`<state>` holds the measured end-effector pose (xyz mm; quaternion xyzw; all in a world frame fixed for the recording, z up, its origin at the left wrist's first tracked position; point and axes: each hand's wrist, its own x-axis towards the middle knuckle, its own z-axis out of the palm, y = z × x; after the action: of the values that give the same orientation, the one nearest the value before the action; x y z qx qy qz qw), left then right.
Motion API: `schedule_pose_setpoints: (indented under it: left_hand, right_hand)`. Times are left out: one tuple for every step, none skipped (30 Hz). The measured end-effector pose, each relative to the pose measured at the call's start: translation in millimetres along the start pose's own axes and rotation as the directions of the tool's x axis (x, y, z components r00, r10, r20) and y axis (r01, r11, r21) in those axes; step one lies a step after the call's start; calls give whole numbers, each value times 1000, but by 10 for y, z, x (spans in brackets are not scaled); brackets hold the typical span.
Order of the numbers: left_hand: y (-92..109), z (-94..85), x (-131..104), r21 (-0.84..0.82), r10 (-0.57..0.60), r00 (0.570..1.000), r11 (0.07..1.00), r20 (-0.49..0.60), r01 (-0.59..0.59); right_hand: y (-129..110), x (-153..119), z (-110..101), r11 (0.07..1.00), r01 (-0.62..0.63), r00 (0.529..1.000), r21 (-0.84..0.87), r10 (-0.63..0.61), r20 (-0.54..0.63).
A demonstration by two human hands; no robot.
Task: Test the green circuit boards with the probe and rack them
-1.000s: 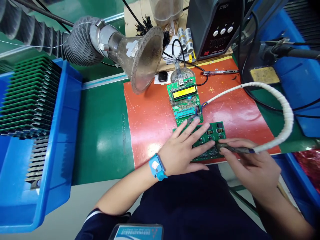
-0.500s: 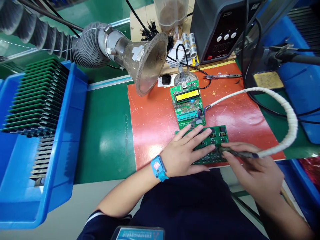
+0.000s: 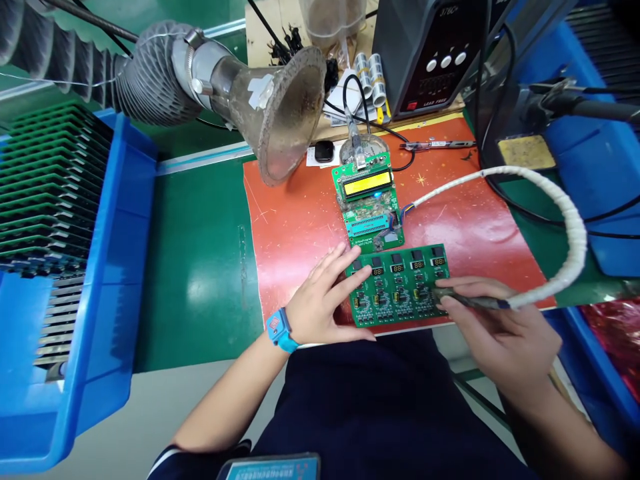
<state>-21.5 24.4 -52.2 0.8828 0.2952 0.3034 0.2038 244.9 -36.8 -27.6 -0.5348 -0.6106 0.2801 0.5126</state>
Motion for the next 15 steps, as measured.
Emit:
schedule_pose_setpoints:
  left_hand:
    - [4, 3, 12, -10, 1, 1000, 1000, -7, -1]
    - [9, 6, 22, -18, 1, 1000, 1000, -15, -1]
    - [12, 8, 29, -25, 4, 1000, 1000, -23, -4]
    - [15, 11, 32, -28, 7, 1000, 1000, -28, -7]
    - [15, 13, 32, -30, 9, 1000, 999, -30, -10]
    - [15, 15, 29, -31, 11, 999, 999, -30, -12]
    - [14, 18, 26, -30, 11, 1000, 999, -29, -12]
    - [13, 19, 22, -30, 11, 1000, 999, -29, -11]
    - [12, 21, 19, -29, 9, 1000, 1000, -27, -10]
    - [12, 22, 16, -30, 7, 1000, 1000, -25, -8]
    - [12, 23, 15, -31, 6, 1000, 1000, -25, -7]
    - [13, 24, 15, -32, 4, 1000, 999, -27, -5]
    - [13, 25, 15, -34, 5, 1000, 999, -29, -6]
    - [14, 27, 14, -35, 6, 999, 999, -32, -7]
    - [14, 29, 14, -36, 7, 999, 999, -34, -8]
  right_hand:
    - [-3, -4, 1, 1000, -5, 1000, 3, 5, -6]
    - [-5, -8, 2, 1000, -13, 1000, 4, 13, -9]
    - [-6, -13, 1, 1000, -22, 1000, 7, 22, -14]
    - [-6, -18, -1, 999, -32, 999, 8, 32, -16]
    - [-5, -22, -3, 999, -40, 999, 9, 41, -17]
    - [-5, -27, -6, 999, -46, 999, 8, 47, -19]
    - [-5, -31, -8, 999, -49, 999, 8, 49, -21]
    - [-6, -33, -10, 999, -49, 999, 10, 49, -23]
    - [-7, -35, -10, 999, -50, 998, 13, 51, -25]
    - [-10, -36, -10, 998, -53, 998, 16, 54, -26]
    - [-13, -36, -10, 998, -57, 998, 20, 57, -28]
    - [-17, -36, -10, 998, -64, 997, 21, 64, -29]
    - [-19, -35, -11, 997, -71, 997, 16, 72, -31]
    - [-22, -33, -13, 997, -79, 996, 7, 79, -34]
    - [-23, -32, -16, 996, -84, 996, -1, 84, -36]
